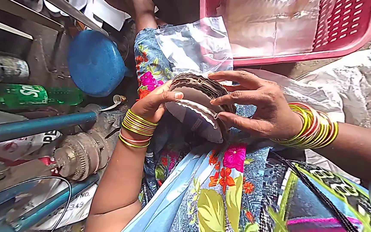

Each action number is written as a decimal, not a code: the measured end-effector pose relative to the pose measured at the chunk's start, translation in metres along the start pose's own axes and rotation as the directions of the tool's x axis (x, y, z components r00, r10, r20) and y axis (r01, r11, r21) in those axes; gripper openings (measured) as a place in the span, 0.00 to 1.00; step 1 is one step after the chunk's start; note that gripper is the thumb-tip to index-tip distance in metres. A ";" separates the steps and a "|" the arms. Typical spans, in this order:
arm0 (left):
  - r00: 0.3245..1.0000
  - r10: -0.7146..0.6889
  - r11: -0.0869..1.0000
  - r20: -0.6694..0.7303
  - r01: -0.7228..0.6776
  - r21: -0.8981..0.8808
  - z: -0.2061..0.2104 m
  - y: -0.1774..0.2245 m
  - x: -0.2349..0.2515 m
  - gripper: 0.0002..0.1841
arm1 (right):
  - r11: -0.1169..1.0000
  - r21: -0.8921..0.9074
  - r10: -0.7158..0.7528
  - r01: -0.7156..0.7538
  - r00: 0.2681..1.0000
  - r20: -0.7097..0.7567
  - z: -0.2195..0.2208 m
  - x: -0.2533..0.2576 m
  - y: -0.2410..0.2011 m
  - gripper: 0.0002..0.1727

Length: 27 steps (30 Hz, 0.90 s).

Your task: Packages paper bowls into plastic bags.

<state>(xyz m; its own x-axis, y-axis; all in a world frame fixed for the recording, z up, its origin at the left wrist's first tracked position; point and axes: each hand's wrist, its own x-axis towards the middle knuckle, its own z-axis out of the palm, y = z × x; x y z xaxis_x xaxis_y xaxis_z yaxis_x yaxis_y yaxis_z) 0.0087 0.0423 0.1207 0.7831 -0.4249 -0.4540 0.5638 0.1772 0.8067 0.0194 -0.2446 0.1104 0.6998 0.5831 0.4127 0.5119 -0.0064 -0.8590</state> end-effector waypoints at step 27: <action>0.998 -0.016 1.000 0.058 0.015 0.019 -0.005 0.000 0.006 0.34 | 0.990 0.139 0.015 -0.008 0.999 -0.048 -0.003 0.001 0.009 0.09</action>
<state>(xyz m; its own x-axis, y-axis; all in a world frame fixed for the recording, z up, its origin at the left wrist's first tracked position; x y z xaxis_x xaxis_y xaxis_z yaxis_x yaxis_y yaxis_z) 0.0147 0.0438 0.1159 0.7575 -0.4785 -0.4441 0.5704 0.1541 0.8068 0.0257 -0.2465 0.1041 0.7303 0.5434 0.4139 0.4320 0.1020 -0.8961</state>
